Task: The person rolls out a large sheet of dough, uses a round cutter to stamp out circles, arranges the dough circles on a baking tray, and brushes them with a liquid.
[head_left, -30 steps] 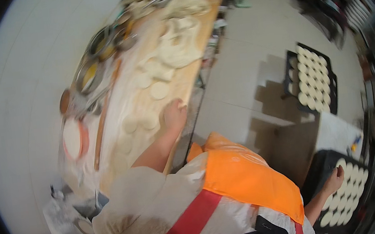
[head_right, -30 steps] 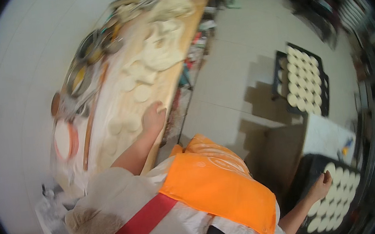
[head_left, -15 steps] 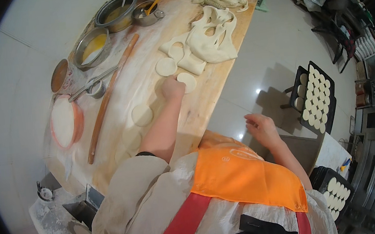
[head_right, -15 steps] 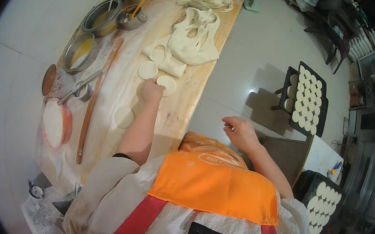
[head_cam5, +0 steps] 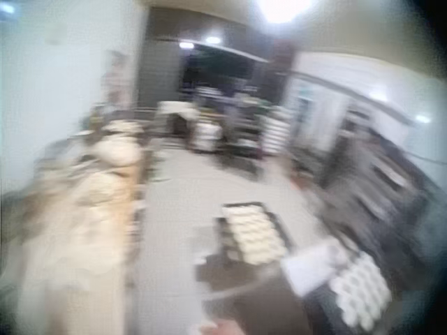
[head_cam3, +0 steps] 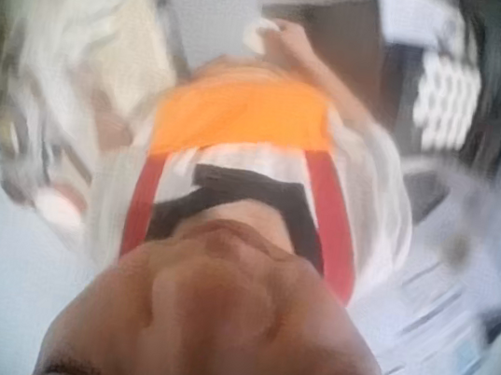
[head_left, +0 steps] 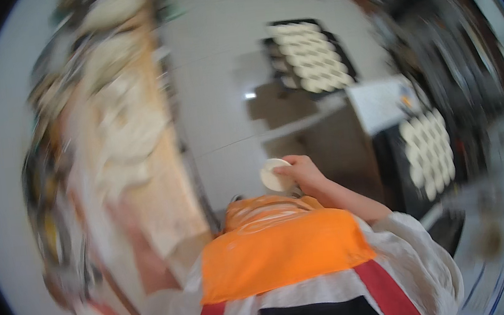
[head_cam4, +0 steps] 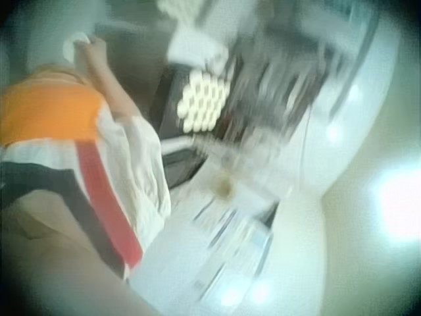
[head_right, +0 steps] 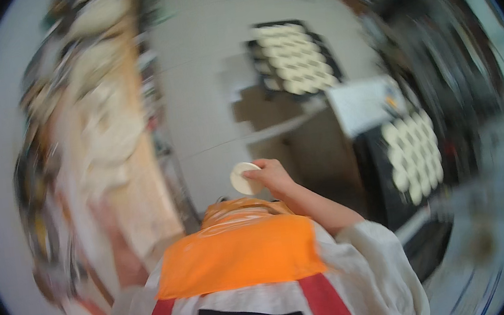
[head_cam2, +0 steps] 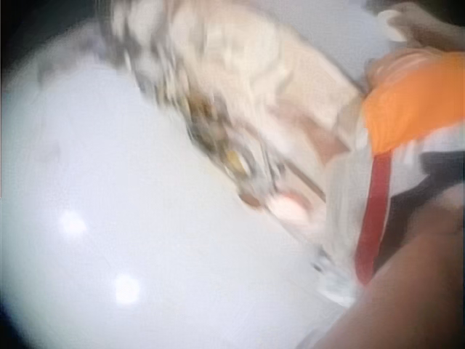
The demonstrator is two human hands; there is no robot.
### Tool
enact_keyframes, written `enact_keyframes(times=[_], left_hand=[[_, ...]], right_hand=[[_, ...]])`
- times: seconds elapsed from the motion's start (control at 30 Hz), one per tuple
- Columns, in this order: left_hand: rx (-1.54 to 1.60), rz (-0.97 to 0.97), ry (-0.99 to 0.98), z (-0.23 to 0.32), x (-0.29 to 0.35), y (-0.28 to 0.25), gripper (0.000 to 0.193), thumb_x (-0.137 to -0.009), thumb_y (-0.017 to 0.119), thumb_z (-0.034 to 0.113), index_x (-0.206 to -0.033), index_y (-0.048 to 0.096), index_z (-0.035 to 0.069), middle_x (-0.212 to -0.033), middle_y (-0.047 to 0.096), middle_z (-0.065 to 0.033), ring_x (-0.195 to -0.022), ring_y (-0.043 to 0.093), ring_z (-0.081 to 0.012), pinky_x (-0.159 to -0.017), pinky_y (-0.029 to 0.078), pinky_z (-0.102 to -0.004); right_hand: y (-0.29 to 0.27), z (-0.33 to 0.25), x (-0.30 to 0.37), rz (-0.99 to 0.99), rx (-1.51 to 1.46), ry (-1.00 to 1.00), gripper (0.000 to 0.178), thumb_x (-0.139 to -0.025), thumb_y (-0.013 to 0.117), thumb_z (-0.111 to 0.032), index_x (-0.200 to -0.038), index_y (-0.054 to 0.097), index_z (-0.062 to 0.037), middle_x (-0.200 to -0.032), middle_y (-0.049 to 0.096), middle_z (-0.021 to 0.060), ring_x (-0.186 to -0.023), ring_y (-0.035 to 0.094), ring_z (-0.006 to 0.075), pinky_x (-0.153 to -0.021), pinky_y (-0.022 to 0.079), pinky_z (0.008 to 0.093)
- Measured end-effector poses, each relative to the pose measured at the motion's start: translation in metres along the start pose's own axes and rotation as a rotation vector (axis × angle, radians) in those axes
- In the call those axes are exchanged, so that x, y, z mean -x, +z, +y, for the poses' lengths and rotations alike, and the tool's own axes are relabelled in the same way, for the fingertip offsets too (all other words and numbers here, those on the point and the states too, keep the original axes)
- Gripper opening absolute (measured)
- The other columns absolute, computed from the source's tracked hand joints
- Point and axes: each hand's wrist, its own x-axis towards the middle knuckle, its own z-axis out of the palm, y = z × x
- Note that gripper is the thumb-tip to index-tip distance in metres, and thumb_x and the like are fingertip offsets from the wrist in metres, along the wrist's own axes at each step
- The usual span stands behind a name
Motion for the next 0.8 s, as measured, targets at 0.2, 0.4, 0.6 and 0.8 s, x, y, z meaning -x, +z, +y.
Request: enact_keyframes(times=[0.2,0.4,0.6,0.8], left_hand=[[0.066,-0.16,-0.138,-0.061,-0.043,0.077,0.038,-0.092,0.05,0.03,-0.124,0.057,0.011,-0.129,0.052,-0.0205,-0.12,0.047,-0.0383,-0.1,0.04,-0.0473],[1.434,-0.068,-0.508,-0.028,-0.097,0.008,0.036,-0.09,0.053,0.021,-0.118,0.058,-0.001,-0.121,0.057,-0.0184,-0.11,0.054,-0.0351,-0.096,0.044,-0.0431],[2.114,-0.615,0.264,0.246,-0.084,-0.252,0.045,-0.089,0.059,0.024,-0.124,0.051,-0.002,-0.118,0.058,-0.0161,-0.105,0.059,-0.0272,-0.092,0.047,-0.041],[1.782,-1.126,0.761,0.487,0.032,-0.461,0.035,-0.081,0.065,0.013,-0.113,0.059,-0.001,-0.103,0.063,-0.0089,-0.092,0.06,-0.0161,-0.081,0.049,-0.0295]], right_hand=[[-0.198,0.048,0.073,0.68,-0.481,-0.31,0.028,-0.08,0.071,-0.013,-0.105,0.065,-0.0013,-0.089,0.066,0.0048,-0.076,0.06,0.0127,-0.067,0.048,0.0275],[-0.341,0.15,0.182,1.331,-0.717,-0.178,0.039,-0.083,0.063,-0.008,-0.12,0.055,-0.0014,-0.1,0.065,0.009,-0.083,0.065,0.0189,-0.056,0.053,0.0291],[-0.386,0.194,0.196,1.611,-0.364,0.191,0.053,-0.079,0.062,-0.011,-0.129,0.047,-0.0002,-0.103,0.065,0.0154,-0.089,0.066,0.028,-0.057,0.055,0.0357],[-0.382,0.134,0.195,1.056,0.135,0.037,0.066,-0.077,0.07,-0.017,-0.134,0.043,-0.0002,-0.094,0.066,0.0122,-0.08,0.065,0.0197,-0.069,0.052,0.0299]])
